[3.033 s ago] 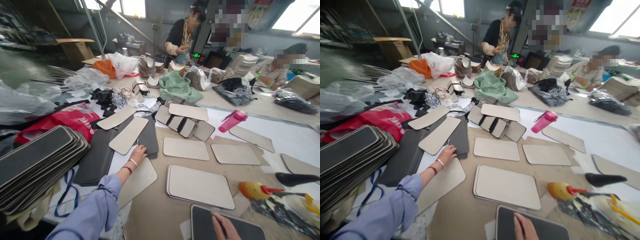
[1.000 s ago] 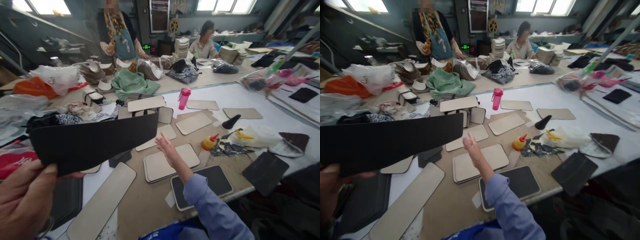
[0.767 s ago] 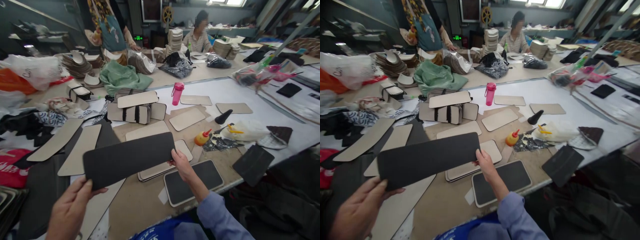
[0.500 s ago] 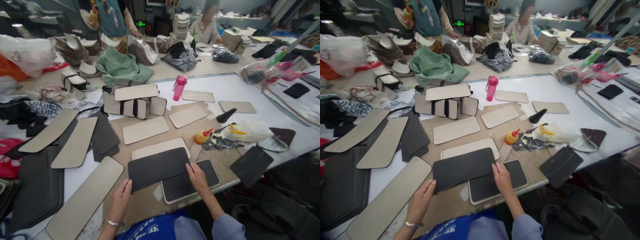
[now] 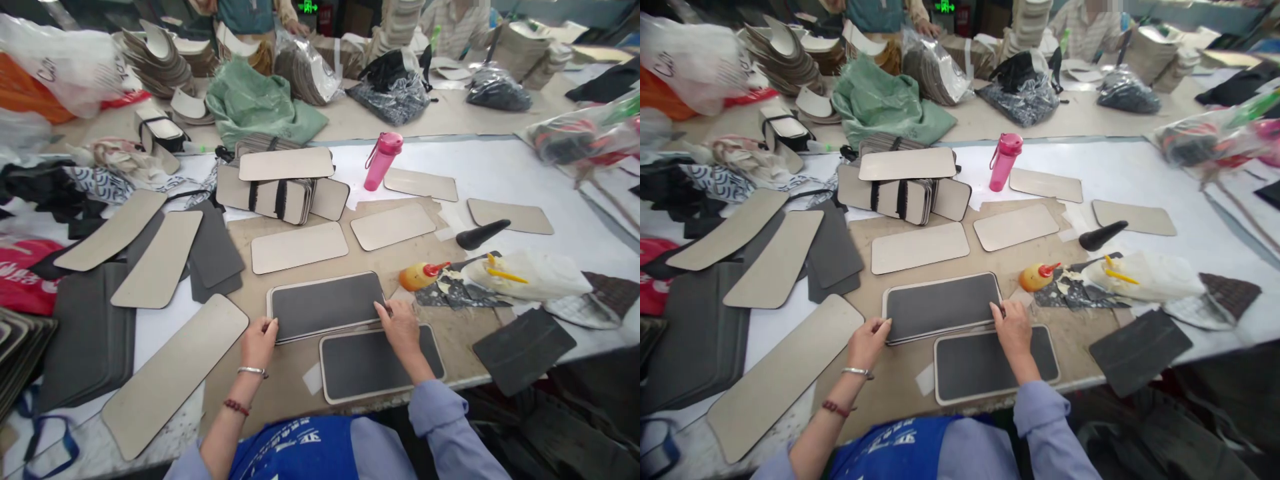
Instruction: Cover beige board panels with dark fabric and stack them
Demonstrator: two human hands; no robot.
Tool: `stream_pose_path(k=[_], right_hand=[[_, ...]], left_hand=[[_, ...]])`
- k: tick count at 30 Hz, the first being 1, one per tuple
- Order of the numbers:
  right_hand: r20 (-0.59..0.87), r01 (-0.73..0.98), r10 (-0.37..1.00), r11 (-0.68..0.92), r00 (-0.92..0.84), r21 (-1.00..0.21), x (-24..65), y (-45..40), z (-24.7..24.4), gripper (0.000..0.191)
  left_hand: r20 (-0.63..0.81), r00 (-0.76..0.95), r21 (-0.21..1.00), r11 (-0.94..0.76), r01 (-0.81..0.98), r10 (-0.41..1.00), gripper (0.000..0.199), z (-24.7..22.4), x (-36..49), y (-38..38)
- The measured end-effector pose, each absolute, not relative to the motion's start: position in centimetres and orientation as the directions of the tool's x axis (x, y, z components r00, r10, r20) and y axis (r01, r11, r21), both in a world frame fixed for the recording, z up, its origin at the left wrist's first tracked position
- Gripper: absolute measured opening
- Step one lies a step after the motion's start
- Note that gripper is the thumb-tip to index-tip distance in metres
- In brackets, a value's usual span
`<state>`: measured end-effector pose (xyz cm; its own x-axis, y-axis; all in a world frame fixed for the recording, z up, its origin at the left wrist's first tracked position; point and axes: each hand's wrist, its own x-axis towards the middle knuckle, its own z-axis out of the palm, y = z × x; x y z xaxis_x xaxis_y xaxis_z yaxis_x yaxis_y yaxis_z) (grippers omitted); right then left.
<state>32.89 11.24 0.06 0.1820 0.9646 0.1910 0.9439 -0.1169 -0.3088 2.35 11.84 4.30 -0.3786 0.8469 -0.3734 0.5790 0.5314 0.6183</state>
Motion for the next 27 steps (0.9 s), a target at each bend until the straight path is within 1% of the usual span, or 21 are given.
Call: stream_pose_path(k=[3,7,17,23,27], right_hand=[[0.163,0.957,0.974,-0.111,0.159,-0.269,33.0,11.3,-0.5,0.049],[0.134,0.960,0.979,-0.112,0.150,-0.257,33.2,11.4,-0.7,0.048],[0.074,0.961,0.980,-0.163,0.183,-0.224,32.8,11.8,-0.4,0.051],[0.042,0.956,0.979,-0.182,0.197,-0.230,32.8,12.0,-0.5,0.046],[0.016,0.946,0.974,-0.214,0.225,-0.244,32.6,12.0,-0.4,0.037]], left_hand=[[-0.381,-0.408,0.598,0.557,0.576,0.830,0.023,3.9,2.4,11.9],[-0.390,-0.431,0.590,0.580,0.562,0.814,0.022,3.6,2.2,11.9],[-0.398,-0.465,0.628,0.605,0.490,0.790,0.019,2.9,1.9,11.9],[-0.401,-0.474,0.634,0.611,0.474,0.784,0.019,2.6,1.8,11.8],[-0.407,-0.478,0.621,0.620,0.480,0.778,0.020,2.6,1.8,11.8]])
